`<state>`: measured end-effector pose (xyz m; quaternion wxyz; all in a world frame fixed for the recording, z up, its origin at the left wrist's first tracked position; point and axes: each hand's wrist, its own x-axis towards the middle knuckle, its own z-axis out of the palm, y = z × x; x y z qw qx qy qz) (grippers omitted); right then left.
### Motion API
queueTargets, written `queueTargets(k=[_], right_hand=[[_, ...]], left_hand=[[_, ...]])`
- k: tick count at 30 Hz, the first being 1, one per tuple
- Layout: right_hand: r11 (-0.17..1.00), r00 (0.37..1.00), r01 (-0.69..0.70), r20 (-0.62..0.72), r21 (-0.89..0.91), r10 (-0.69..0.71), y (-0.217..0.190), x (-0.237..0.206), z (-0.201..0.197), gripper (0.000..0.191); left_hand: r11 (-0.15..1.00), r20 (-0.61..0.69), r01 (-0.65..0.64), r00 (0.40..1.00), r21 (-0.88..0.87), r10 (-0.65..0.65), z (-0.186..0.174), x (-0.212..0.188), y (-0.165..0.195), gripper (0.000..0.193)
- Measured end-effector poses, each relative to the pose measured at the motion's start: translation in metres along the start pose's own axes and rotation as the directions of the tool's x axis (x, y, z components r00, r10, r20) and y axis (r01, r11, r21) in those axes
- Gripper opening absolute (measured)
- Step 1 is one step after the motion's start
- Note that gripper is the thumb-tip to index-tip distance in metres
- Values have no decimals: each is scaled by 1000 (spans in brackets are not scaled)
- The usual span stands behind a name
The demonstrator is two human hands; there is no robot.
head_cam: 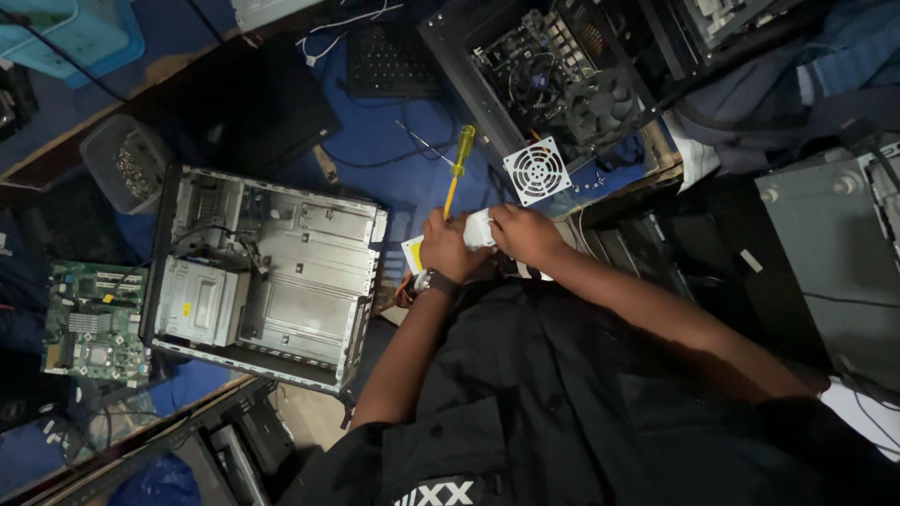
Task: The person uses a screwdriver to remove screws from a power supply unit, sets it aside, then places a motherboard into a computer case and secures it with screws. The workspace contains multiple computer cases and components.
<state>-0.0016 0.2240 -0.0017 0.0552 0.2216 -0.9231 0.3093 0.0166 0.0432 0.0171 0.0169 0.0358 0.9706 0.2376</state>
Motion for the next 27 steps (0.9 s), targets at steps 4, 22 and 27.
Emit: queueTargets(k=[4,22,27], right_hand=[[964,983,-181,19,196,181,-3,2,-1,15],[975,980,-187,92,123,176,-1,3,2,14],[931,941,-289,242,225,234,1,-10,-21,17]], left_hand=[[1000,10,7,1000,-3,-7,6,1,-3,79],[996,17,-76,997,-51,77,-8,-7,-6,76],[963,-6,-120,993,-242,122,-23,-14,-12,76]])
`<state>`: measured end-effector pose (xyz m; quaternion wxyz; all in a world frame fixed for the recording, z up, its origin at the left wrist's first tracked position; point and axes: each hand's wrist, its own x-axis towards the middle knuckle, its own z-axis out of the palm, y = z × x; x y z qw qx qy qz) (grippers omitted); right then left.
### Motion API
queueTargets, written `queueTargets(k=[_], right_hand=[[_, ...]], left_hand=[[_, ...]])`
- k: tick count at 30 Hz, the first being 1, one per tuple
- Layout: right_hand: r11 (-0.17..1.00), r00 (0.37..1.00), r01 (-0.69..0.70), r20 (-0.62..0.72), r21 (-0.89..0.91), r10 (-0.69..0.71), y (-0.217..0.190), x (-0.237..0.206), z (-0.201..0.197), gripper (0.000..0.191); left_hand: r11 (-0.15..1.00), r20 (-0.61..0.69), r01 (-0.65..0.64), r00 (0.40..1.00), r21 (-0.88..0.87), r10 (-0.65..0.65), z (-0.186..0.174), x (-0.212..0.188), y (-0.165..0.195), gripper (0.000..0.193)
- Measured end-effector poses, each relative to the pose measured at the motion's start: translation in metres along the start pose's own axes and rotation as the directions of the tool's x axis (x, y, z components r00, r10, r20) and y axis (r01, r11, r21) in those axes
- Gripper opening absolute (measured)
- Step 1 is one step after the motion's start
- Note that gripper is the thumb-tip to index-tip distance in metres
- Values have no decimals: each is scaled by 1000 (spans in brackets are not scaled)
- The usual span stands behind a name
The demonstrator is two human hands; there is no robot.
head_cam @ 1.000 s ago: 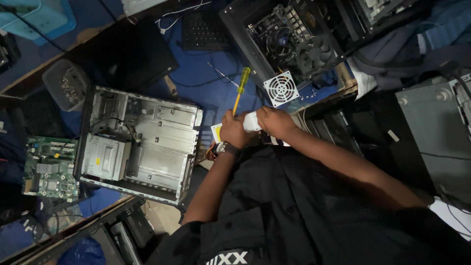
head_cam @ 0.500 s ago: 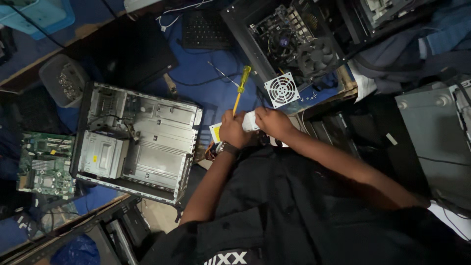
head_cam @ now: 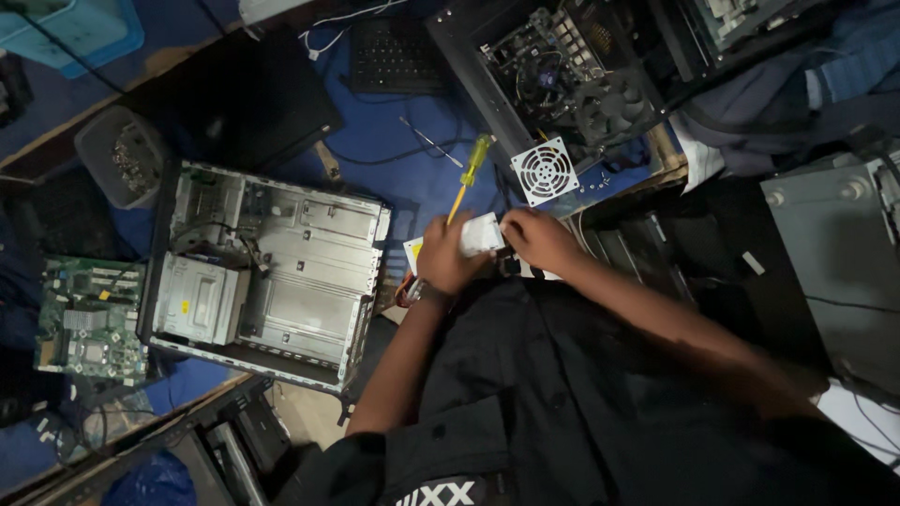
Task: The person uses a screwdriver to remove screws from a power supply unit, sets it aside, then places a motherboard into a computer case and secures it with screws. The workspace contains multiple computer cases and components.
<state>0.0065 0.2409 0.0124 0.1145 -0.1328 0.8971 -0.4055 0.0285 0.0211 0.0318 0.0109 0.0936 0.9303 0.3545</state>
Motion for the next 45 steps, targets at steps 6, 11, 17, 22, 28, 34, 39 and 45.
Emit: queueTargets(k=[6,11,17,22,28,34,39,45], right_hand=[[822,943,-326,223,468,247,-11,-30,-19,32],[710,886,-461,237,532,397,-28,-59,-55,47],[836,892,-419,330,353,308,-78,-105,-63,42],[760,818,-575,216,303,533,-106,-151,-60,33],[561,612,-780,153,277,776,-111,-216,-46,33],[679,723,-652,6,338,690,-107,-232,-16,29],[555,597,-783,87,281,798,-117,-224,-13,27],[666,704,-668,-9,331,710,-128,-221,-17,28]], left_hand=[[1000,-38,25,999,2,-25,-39,-38,0,28],[965,109,-255,963,56,248,-70,-44,-1,17],[787,105,-615,780,-58,617,-85,-10,27,31],[877,-192,-456,884,-152,426,-58,-4,33,40],[84,546,570,813,-818,-202,21,3,-23,38],[162,753,754,653,-636,-80,69,3,-26,33],[219,735,731,674,-646,-81,72,10,-26,31],[250,703,696,707,-673,-73,75,10,-24,28]])
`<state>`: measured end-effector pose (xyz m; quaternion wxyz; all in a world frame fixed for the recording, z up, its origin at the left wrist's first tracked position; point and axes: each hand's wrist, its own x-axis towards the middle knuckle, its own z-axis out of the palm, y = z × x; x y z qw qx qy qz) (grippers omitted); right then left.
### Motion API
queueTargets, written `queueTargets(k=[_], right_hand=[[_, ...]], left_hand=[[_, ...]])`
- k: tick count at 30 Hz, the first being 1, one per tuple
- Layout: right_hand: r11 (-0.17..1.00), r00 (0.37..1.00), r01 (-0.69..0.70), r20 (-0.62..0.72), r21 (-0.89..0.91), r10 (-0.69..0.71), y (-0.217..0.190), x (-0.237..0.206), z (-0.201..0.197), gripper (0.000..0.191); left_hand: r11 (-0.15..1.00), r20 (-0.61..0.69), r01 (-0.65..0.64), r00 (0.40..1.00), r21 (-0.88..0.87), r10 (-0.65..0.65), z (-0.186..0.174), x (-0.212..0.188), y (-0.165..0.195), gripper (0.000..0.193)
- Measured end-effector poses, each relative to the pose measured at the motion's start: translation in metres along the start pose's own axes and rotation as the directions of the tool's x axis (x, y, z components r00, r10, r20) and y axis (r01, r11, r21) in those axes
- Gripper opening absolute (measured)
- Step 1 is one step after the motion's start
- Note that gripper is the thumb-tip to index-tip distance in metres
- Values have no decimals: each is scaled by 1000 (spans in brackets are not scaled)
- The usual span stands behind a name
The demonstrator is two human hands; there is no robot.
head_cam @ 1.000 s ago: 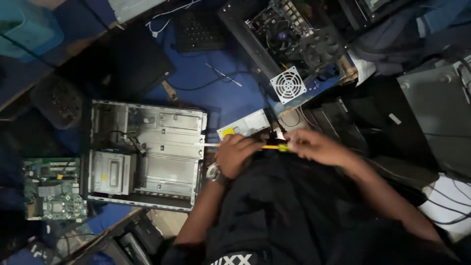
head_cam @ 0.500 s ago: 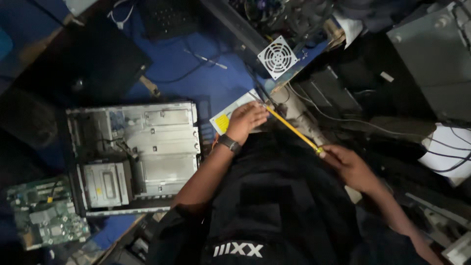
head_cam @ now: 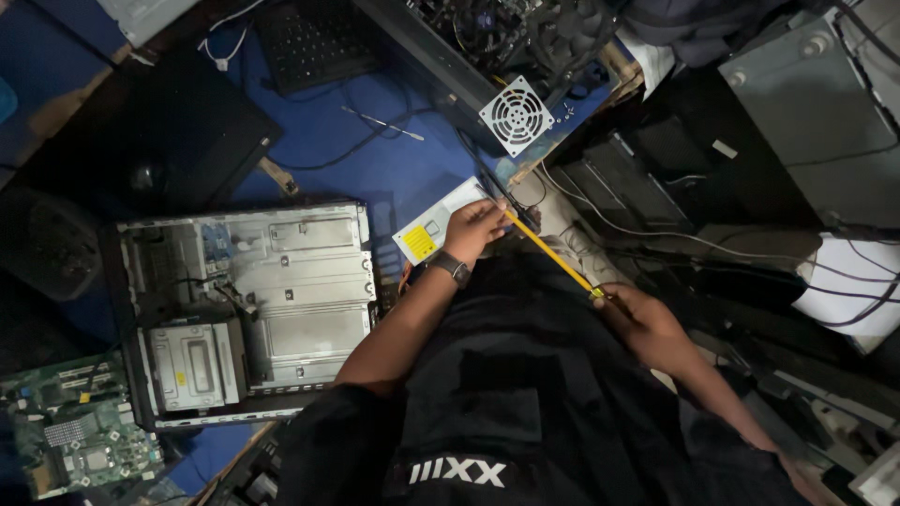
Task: The person uses a screwdriver to remove screws from a power supply unit, sets it aside, then places a motherboard into a computer case and secures it with screws. The workspace contains multiple computer cases and components.
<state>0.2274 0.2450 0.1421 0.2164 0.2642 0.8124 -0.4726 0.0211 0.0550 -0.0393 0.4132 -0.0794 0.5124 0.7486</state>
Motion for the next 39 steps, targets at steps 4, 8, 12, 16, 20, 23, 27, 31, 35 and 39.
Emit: queueTargets(k=[4,8,12,16,20,23,27,31,35,39], right_hand=[[1000,1000,13,3,7,-13,3,2,-1,29],[997,998,63,-15,-54,-64,6,4,-2,31],[992,993,117,-12,-54,-117,2,2,-6,31],[996,1000,27,15,-85,-26,-7,2,-9,29],[992,999,-39,3,-120,39,-15,1,-9,31],[982,999,-37,-24,-184,33,-21,-4,-12,36],[977,996,-93,-25,-194,90,-39,-10,-15,44],[986,991,-6,-135,-167,-17,-64,-17,-19,37],[954,903,194,-339,-229,-265,-80,-24,-19,35],[888,822,306,-376,-342,-428,-84,-18,-20,29]], left_hand=[[999,-20,25,1000,48,-24,-1,0,0,26],[998,-11,31,999,50,-30,-1,1,1,25],[997,12,26,1000,69,-27,-1,0,2,27],[997,-14,52,999,63,-51,-1,0,5,25],[998,4,36,999,45,-36,0,-1,5,27],[998,19,42,999,39,-43,-2,1,5,28],[997,10,63,998,38,-64,-3,3,2,28],[999,4,46,999,29,-46,-2,1,6,27],[739,-125,-36,979,672,161,-3,-21,33,31],[-50,168,-196,653,979,738,-10,-39,61,75]])
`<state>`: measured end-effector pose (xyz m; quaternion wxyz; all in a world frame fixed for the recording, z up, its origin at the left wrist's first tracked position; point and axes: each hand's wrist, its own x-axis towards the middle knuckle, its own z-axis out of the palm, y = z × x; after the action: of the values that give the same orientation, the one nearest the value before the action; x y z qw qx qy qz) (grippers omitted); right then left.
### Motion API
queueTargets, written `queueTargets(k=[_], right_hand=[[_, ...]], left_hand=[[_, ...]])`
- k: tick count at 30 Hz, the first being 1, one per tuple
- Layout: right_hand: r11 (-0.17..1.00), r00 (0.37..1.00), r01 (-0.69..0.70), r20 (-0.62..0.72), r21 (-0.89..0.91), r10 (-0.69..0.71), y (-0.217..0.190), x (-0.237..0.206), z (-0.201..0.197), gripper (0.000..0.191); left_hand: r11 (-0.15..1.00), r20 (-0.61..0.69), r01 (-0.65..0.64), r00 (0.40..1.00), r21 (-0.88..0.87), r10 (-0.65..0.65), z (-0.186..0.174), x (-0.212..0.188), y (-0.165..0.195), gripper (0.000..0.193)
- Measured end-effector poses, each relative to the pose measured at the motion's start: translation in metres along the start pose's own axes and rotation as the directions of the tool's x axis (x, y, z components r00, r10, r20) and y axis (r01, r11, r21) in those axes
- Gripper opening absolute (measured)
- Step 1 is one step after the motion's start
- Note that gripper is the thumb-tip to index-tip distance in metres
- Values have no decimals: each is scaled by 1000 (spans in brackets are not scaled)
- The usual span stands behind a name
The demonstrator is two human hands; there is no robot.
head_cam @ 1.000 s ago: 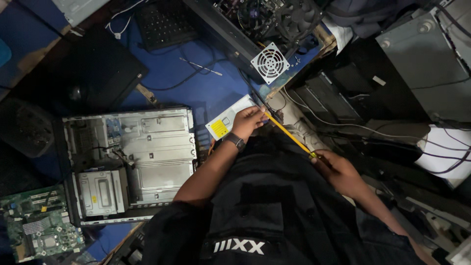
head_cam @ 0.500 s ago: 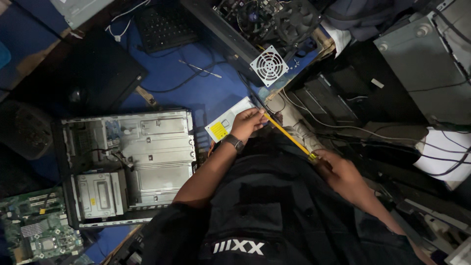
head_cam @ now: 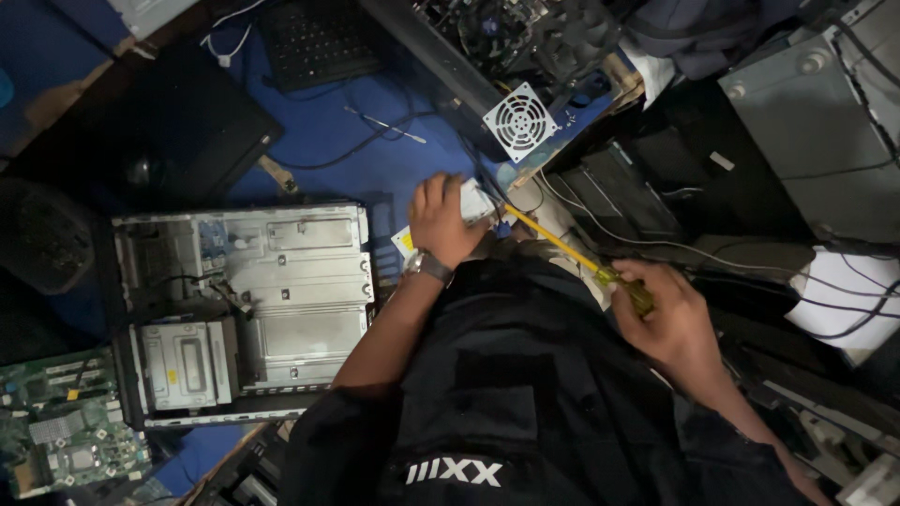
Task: The person uses a screwdriver to remove screws from a power supply unit, sets it aside, then places a motherboard into a computer case and secures it with screws. The workspace contains multiple computer cases and components.
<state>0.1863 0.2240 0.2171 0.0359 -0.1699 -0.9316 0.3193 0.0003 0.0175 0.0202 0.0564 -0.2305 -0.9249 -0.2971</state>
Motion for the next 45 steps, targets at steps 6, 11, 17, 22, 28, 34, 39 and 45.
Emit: queueTargets(k=[6,11,17,22,28,34,39,45], right_hand=[[978,985,169,-5,-121,-171,0,11,-3,30],[947,954,290,-38,-140,-298,-10,25,-8,28],[839,870,492,175,-232,-462,-35,54,-31,33],[624,672,740,318,-251,-669,-49,93,-45,30],[488,485,864,-51,-126,-873,-56,162,-14,24],[357,778,628,-574,692,-254,-74,189,81,36],[255,858,511,-505,821,-95,-78,175,102,48],[295,728,317,-32,902,-684,-70,191,72,68]], left_hand=[[997,85,44,996,-69,-38,18,7,-7,78],[992,72,87,994,-90,-81,27,4,-13,75],[991,81,83,994,-109,-74,21,5,-11,73],[989,46,84,996,-122,-79,21,7,-9,73],[983,95,141,987,-114,-130,20,10,-5,67],[988,90,101,992,-120,-90,17,7,-6,71],[998,22,29,999,-62,-27,20,8,-7,74],[988,73,41,997,-151,-31,18,5,-9,73]])
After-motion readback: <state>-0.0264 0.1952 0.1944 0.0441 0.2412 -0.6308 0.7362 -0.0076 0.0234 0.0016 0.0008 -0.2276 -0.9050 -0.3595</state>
